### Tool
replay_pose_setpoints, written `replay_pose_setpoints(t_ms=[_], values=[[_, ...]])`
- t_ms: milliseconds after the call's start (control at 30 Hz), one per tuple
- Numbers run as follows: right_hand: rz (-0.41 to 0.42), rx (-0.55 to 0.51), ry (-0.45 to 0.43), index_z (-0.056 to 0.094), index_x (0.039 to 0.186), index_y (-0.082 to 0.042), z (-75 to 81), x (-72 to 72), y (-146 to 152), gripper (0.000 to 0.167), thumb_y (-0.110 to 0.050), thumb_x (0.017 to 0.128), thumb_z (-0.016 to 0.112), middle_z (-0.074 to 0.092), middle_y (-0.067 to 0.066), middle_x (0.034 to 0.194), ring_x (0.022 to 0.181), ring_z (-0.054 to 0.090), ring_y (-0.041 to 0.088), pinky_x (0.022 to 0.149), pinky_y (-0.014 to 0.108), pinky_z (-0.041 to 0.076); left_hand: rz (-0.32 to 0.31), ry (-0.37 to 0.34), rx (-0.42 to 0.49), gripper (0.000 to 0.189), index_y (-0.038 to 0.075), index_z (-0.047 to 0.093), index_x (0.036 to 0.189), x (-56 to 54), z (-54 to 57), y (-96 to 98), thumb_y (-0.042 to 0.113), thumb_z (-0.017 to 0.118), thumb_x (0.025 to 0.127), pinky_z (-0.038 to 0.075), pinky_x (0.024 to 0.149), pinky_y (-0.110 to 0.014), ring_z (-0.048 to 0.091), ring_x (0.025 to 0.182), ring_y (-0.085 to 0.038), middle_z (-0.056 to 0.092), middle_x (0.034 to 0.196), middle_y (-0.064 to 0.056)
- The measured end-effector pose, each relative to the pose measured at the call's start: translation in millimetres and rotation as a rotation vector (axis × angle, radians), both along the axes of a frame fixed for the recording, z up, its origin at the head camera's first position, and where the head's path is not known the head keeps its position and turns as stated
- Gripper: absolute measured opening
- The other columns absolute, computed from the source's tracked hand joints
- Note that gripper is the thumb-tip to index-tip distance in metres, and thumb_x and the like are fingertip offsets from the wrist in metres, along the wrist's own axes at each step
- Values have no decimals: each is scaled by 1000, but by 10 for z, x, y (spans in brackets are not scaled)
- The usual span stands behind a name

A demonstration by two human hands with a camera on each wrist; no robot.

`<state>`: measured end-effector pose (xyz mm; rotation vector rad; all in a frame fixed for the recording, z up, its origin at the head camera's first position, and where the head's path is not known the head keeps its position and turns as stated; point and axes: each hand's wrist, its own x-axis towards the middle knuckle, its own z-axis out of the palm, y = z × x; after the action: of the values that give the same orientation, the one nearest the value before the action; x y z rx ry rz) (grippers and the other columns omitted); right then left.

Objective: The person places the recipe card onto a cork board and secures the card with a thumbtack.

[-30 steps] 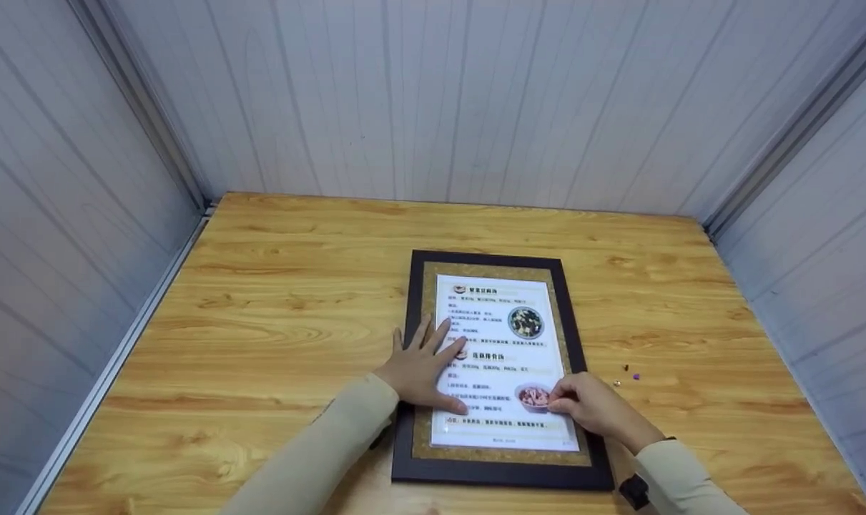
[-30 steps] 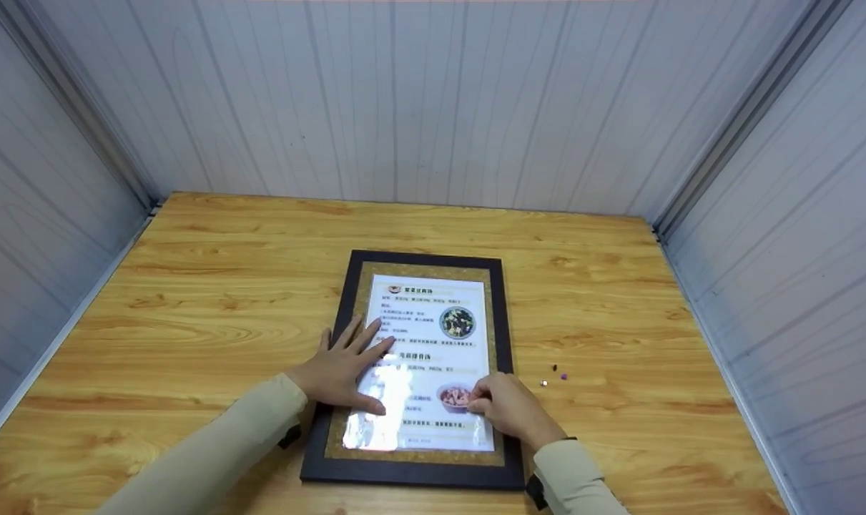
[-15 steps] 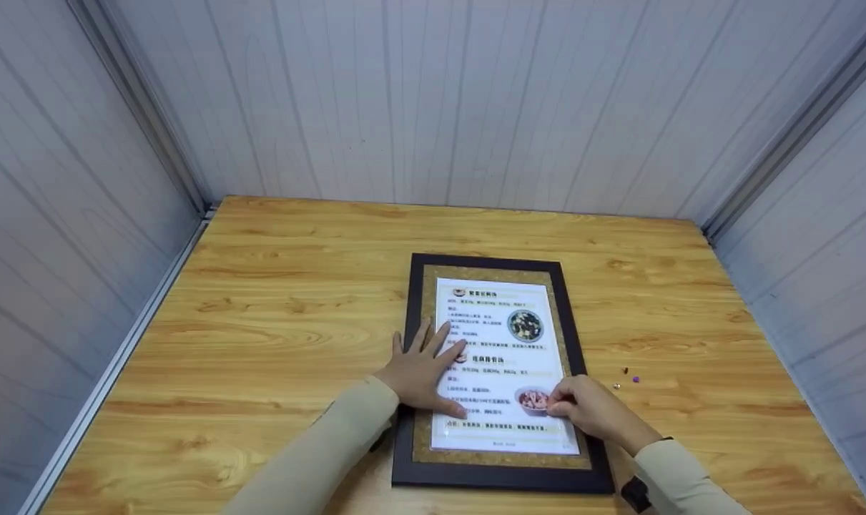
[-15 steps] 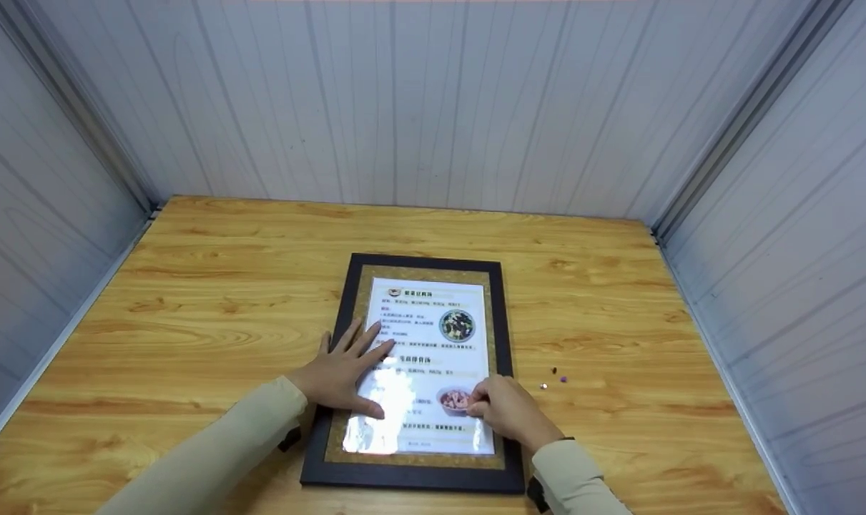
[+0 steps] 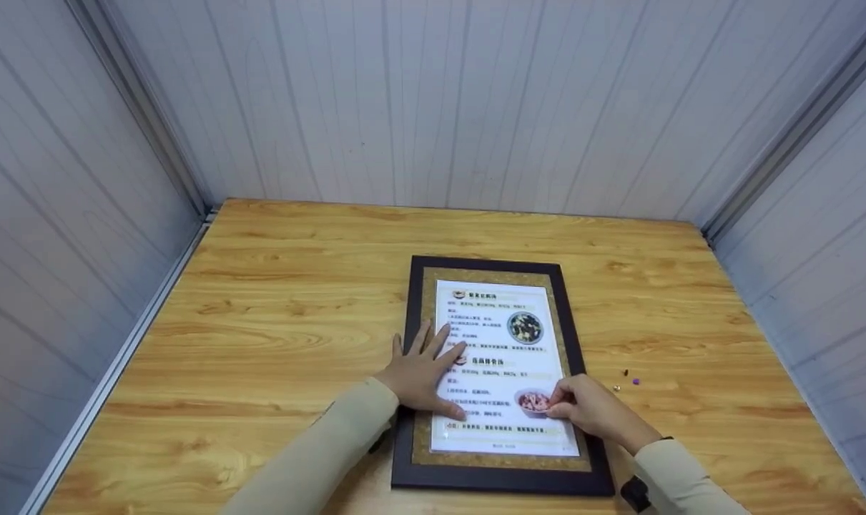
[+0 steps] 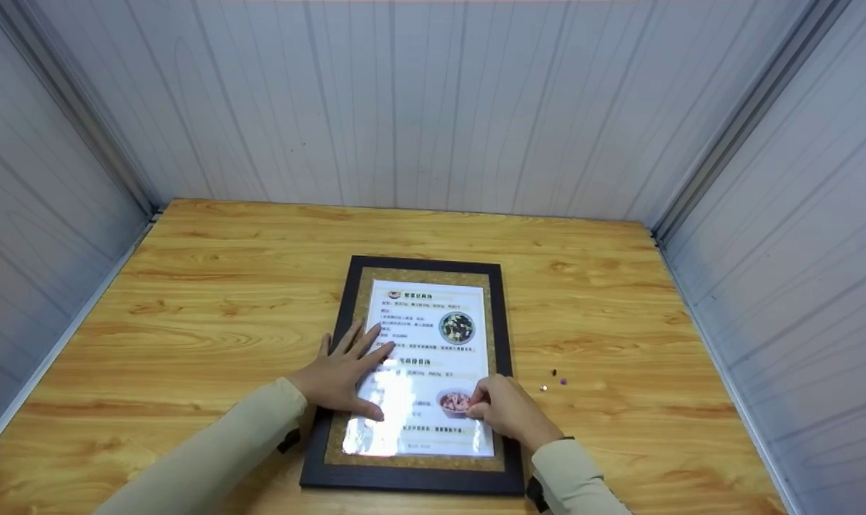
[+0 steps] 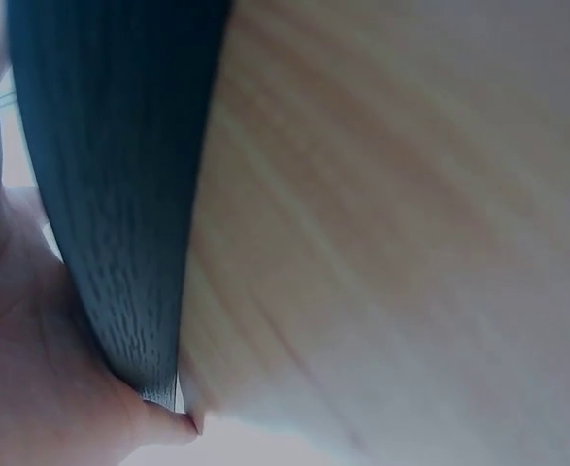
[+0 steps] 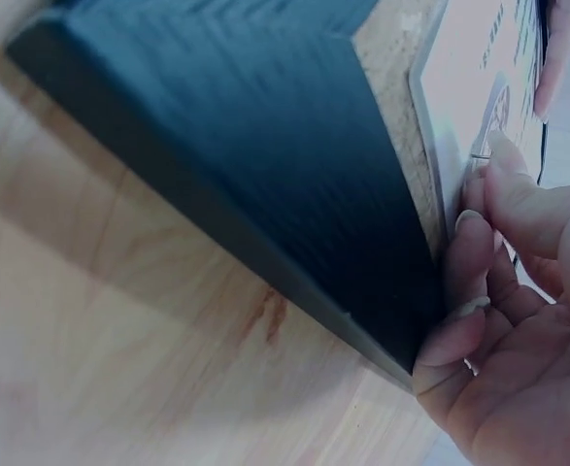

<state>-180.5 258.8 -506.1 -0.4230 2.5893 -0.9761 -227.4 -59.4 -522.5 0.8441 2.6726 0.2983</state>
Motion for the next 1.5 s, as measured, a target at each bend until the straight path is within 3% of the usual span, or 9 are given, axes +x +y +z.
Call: replay_pose_setpoints(t_ms=[500, 933, 1033, 1233, 1367, 1500], values=[[-52, 77, 30, 61, 71, -10, 26, -35, -22, 22, -10, 83, 80, 57, -3, 73, 65, 50, 14, 55, 26, 41, -6, 2, -1, 118, 29, 12, 161, 4, 21, -1, 88, 57, 69, 1, 103, -78, -14, 147, -40, -6, 166, -9], [-258, 188, 38, 55, 64, -12, -11, 19, -68, 37, -25, 74, 88, 52, -3, 62, 56, 48, 13, 51, 27, 37, -11, 0, -25, 117, 29, 10, 161, -17, 13, -4, 89, 54, 71, 1, 103, -77, -14, 147, -40, -7, 166, -9], [-305, 219, 32, 54, 62, -11, -9, 30, -104, 42, -32, 71, 90, 52, -2, 59, 53, 48, 13, 49, 27, 37, -13, -8, -22, 117, 28, 10, 161, -23, 6, -2, 89, 53, 71, 1, 103, -77, -15, 147, -40, -7, 166, -9], [-288, 262, 120, 52, 56, -14, -70, 66, -178, 54, -55, 68, 86, 47, -5, 56, 51, 41, 11, 51, 29, 35, -11, 0, -37, 117, 29, 10, 161, -16, 16, -33, 89, 54, 70, 1, 103, -78, -15, 147, -41, -8, 166, -9], [-330, 245, 183, 51, 55, -15, -123, 97, -154, 55, -55, 67, 86, 45, -5, 54, 50, 39, 11, 51, 28, 33, -23, 4, -16, 117, 28, 10, 161, -21, 11, -20, 89, 53, 71, 1, 102, -78, -14, 147, -41, -7, 166, -10], [-367, 139, 203, 53, 61, -14, -158, 117, -91, 47, -46, 74, 85, 48, -5, 56, 52, 41, 11, 51, 27, 33, -31, 6, -8, 117, 27, 11, 161, -27, 18, -9, 88, 53, 71, 1, 102, -79, -14, 147, -41, -6, 166, -10]])
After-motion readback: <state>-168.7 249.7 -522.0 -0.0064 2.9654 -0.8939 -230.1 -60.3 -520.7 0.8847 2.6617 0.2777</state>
